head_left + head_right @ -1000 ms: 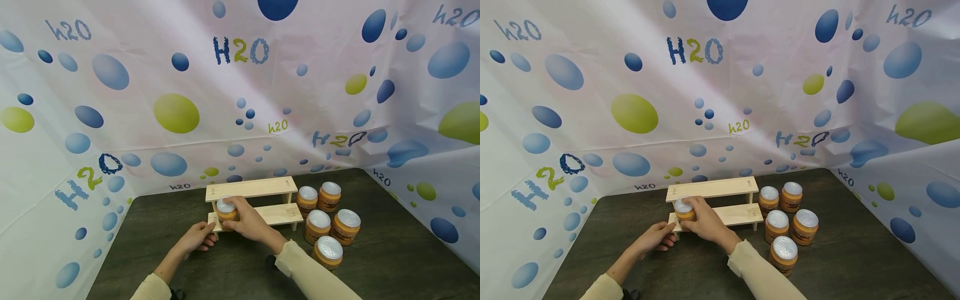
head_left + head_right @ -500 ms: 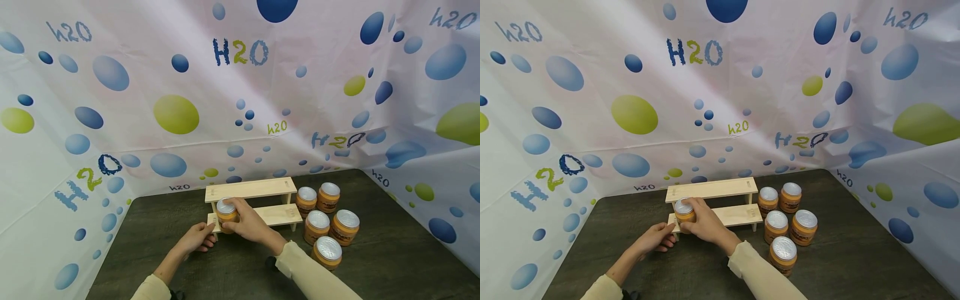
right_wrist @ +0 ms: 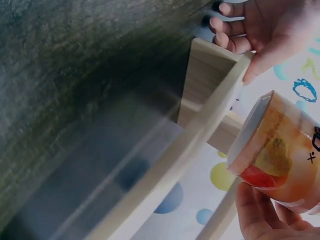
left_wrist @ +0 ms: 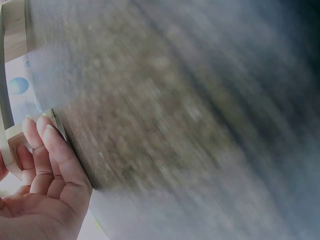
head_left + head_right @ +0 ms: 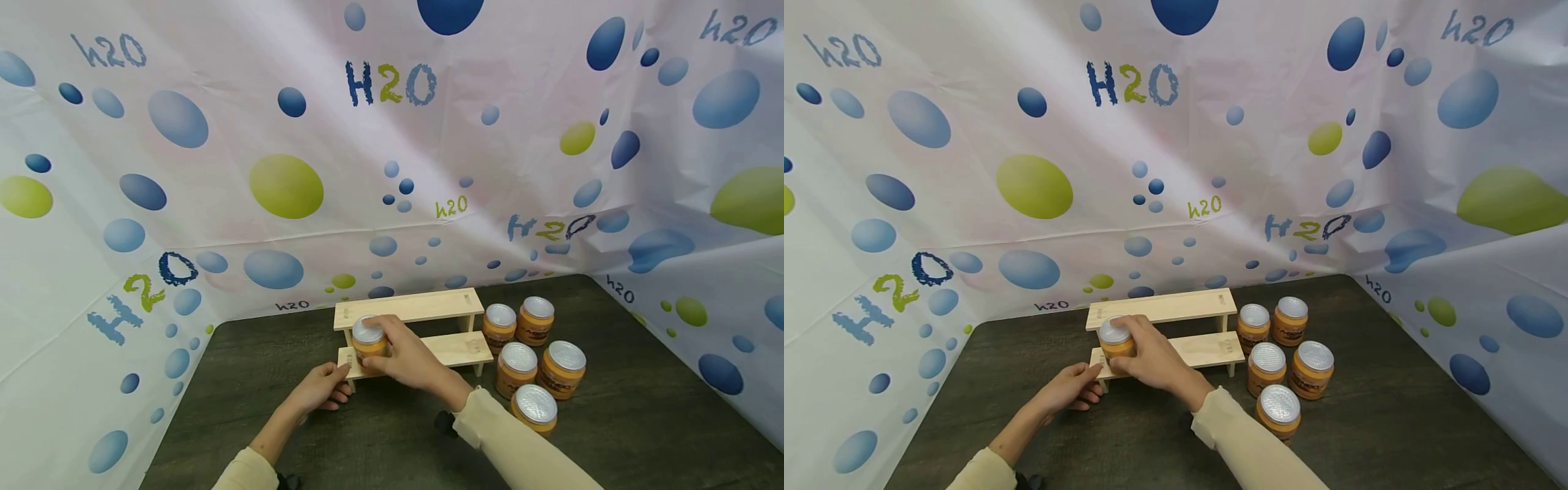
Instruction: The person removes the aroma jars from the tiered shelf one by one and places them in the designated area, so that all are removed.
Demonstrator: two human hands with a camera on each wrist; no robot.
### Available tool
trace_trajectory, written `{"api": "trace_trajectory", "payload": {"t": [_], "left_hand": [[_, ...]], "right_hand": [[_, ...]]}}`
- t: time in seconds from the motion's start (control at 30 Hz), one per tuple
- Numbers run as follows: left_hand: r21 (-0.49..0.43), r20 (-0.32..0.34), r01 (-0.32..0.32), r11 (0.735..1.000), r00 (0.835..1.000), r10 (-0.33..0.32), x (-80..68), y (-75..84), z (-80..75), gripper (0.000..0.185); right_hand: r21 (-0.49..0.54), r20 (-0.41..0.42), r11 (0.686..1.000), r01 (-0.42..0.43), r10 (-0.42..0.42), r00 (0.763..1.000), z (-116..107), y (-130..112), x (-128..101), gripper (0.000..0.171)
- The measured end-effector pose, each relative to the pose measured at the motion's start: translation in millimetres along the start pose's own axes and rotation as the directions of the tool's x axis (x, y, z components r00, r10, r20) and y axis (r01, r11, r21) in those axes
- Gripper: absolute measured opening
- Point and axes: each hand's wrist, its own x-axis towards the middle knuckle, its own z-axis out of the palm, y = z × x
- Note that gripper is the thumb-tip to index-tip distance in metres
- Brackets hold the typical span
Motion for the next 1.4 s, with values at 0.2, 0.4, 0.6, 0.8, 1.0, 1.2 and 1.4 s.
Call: {"api": "trace_trajectory", "payload": {"t": [0.2, 0.4, 0.6, 0.8, 1.0, 1.2, 1.4], "left_hand": [[-0.001, 0.004, -0.005, 1.000, 1.000, 0.005, -0.1, 1.3, 0.2, 0.048], [-0.004, 0.006, -0.001, 1.000, 1.000, 0.001, 0.4, 1.0, 0.6, 0.048], [-0.003, 0.011, -0.004, 1.000, 1.000, 0.004, -1.9, 3.9, 0.2, 0.051], [0.011, 0.012, 0.002, 1.000, 1.000, -0.002, -2.3, 4.9, -0.7, 0.052], [0.024, -0.006, 0.006, 1.000, 1.000, -0.006, -2.7, 5.6, 1.2, 0.051], [0.028, -0.011, 0.008, 1.000, 1.000, -0.008, -2.4, 3.8, 1.7, 0.051], [0.027, -0.016, 0.003, 1.000, 1.000, -0.003, -2.7, 3.4, 2.5, 0.050]], "right_hand": [[-0.003, 0.006, 1.000, -0.002, 0.002, 1.000, -9, -7, 0, 0.055], [-0.014, 0.011, 1.000, 0.006, -0.006, 1.000, -13, -11, -2, 0.055], [-0.003, 0.022, 1.000, 0.002, -0.002, 1.000, -20, -16, -4, 0.056], [0.009, 0.041, 1.000, -0.016, 0.016, 0.999, -29, -21, -9, 0.059], [0.014, 0.035, 1.000, -0.011, 0.010, 0.999, -38, -22, -13, 0.058], [-0.013, 0.025, 1.000, 0.002, -0.001, 1.000, -48, -23, -18, 0.058], [0.020, 0.013, 1.000, -0.011, 0.010, 1.000, -61, -28, -26, 0.061]]}}
